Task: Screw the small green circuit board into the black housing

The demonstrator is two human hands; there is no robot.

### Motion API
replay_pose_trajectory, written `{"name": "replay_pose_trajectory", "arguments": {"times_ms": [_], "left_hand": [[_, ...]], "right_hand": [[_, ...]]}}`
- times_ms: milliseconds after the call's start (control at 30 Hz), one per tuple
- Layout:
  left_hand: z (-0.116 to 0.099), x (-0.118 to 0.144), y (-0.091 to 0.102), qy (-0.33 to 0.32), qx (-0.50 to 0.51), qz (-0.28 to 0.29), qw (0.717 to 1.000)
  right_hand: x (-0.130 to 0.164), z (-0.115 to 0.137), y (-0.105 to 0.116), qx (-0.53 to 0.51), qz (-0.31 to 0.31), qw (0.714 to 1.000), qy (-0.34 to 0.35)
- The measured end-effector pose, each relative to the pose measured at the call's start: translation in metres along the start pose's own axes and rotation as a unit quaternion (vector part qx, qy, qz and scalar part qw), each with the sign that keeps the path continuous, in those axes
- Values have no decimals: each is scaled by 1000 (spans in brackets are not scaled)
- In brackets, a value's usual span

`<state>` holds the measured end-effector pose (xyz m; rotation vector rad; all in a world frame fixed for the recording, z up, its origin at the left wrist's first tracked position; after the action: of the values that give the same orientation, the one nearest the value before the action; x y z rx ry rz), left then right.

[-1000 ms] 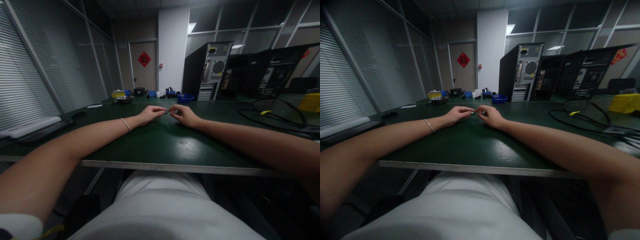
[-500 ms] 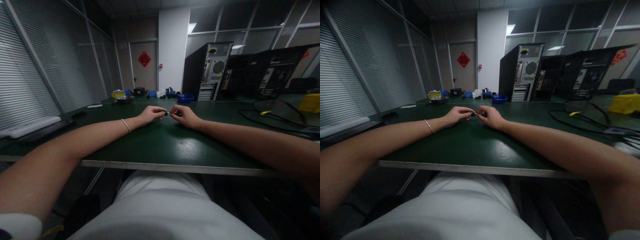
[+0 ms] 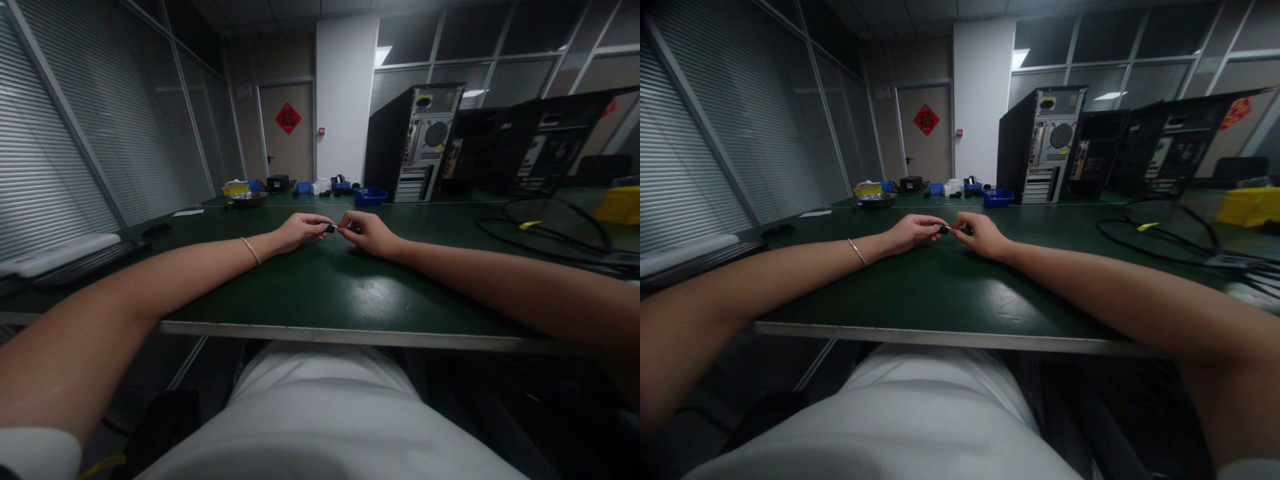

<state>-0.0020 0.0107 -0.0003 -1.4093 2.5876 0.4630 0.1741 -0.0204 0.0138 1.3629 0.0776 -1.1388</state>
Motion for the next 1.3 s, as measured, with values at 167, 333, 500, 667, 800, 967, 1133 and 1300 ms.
{"name": "replay_pose_trajectory", "arguments": {"times_ms": [167,333,500,667,800,967,1133,1300], "left_hand": [[-2,-1,-1,-11,-20,-14,1000],[-2,-1,-3,-12,2,-20,1000],[-1,0,-3,6,35,-13,999],[-1,-1,-4,6,57,-21,998],[-3,-2,-5,-2,73,-35,997],[-1,-2,-3,-3,72,-58,996],[2,-4,0,-14,22,-64,998],[1,-5,1,-56,-70,-72,993]], "right_hand": [[0,-1,-1,1,3,1000,-1],[0,-1,0,4,-5,1000,2],[-1,2,0,1,-10,1000,6],[-2,2,0,6,-15,1000,3],[-2,0,-1,12,-24,1000,-2],[-2,-2,0,19,-39,999,-1],[-2,0,1,25,-36,999,4],[-2,2,3,38,-40,998,3]]}}
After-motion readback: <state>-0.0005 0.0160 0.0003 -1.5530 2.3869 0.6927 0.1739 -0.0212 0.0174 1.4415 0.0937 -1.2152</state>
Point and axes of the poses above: each hand's wrist, its own x-axis away from the middle knuckle, its own y-axis out of the back of the hand, z = x × y, the point moved 4 cm from there along -x, towards the middle knuckle, and after that the axes turned 3 degrees about -x, right-handed, at the moved point
